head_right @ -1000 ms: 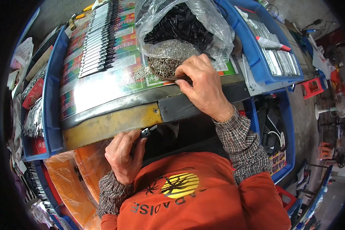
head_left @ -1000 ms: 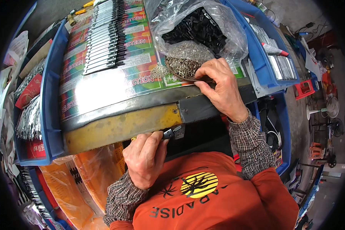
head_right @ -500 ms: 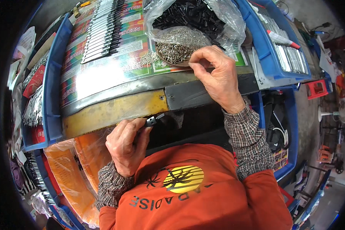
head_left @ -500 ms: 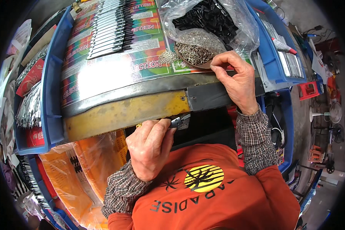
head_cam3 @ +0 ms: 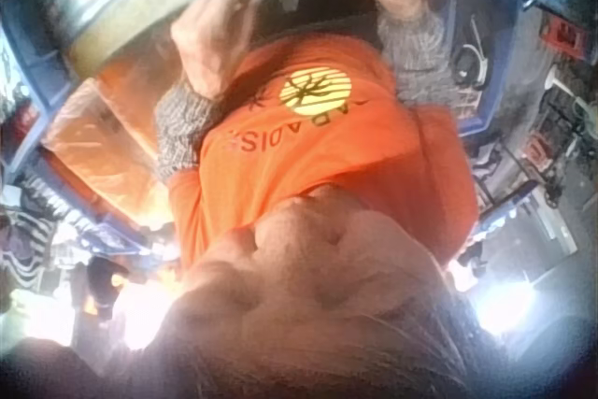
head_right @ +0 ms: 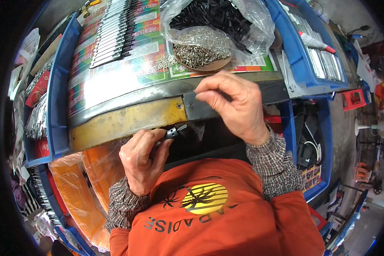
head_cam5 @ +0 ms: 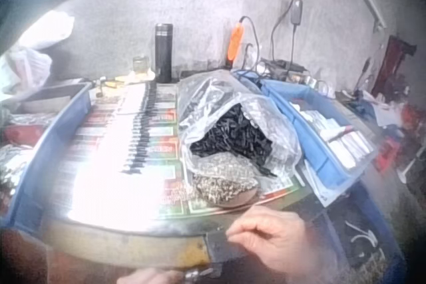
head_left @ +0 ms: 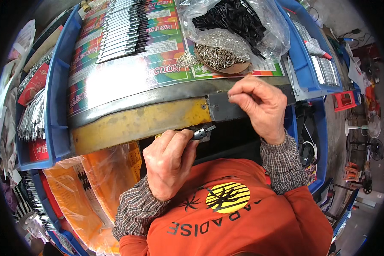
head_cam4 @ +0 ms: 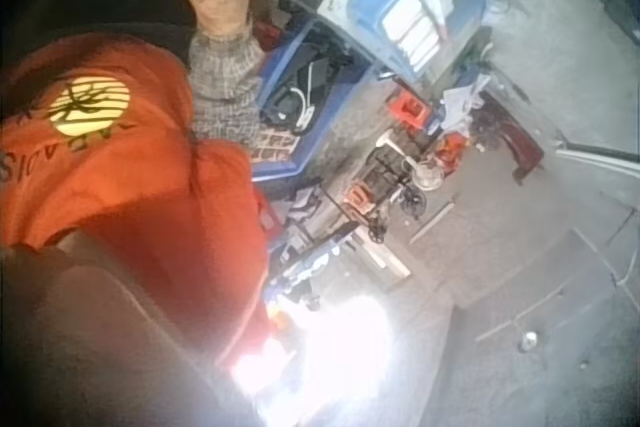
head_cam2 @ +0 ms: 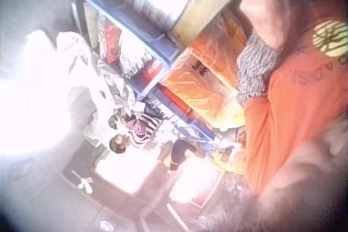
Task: The person assembles small components by fitting plastic and metal pieces together by hand and arranges the assembled items in rows on the workbench.
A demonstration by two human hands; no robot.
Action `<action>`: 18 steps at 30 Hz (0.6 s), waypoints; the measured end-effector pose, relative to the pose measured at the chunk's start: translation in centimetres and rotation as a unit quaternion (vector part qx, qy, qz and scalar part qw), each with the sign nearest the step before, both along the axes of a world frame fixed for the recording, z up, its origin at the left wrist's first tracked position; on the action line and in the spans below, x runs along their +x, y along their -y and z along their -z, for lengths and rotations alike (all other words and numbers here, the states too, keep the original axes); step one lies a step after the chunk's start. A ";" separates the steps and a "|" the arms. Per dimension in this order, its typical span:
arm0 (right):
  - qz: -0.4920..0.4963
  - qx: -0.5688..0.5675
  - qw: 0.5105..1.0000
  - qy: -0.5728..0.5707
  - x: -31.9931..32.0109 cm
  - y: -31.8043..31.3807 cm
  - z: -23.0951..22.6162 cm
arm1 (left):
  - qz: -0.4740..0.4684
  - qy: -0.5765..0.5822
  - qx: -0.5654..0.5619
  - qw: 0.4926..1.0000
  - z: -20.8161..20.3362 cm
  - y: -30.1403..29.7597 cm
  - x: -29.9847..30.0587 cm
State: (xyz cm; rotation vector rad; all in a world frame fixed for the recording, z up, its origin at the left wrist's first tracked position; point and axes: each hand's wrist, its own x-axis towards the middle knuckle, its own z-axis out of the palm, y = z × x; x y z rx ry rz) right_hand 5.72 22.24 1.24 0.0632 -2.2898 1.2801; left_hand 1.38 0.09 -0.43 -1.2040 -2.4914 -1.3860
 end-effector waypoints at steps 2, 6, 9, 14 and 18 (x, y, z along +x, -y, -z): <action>-0.021 0.001 1.000 0.009 0.6 1.0 -0.2 | 0.002 0.006 0.000 1.000 -0.1 -0.1 0.1; -0.107 0.033 0.994 -0.016 0.8 2.3 0.1 | 0.007 0.011 -0.007 1.000 -0.2 -0.2 0.4; -0.120 0.045 0.991 -0.031 0.9 3.1 0.6 | 0.005 -0.005 0.000 1.000 -0.3 -0.3 0.6; -0.114 0.065 0.991 -0.012 1.3 3.7 0.3 | 0.009 -0.025 -0.001 1.000 -0.6 -0.2 0.9; -0.112 0.065 0.992 -0.010 1.5 3.8 0.4 | 0.010 -0.062 0.006 0.998 -0.4 -0.2 0.9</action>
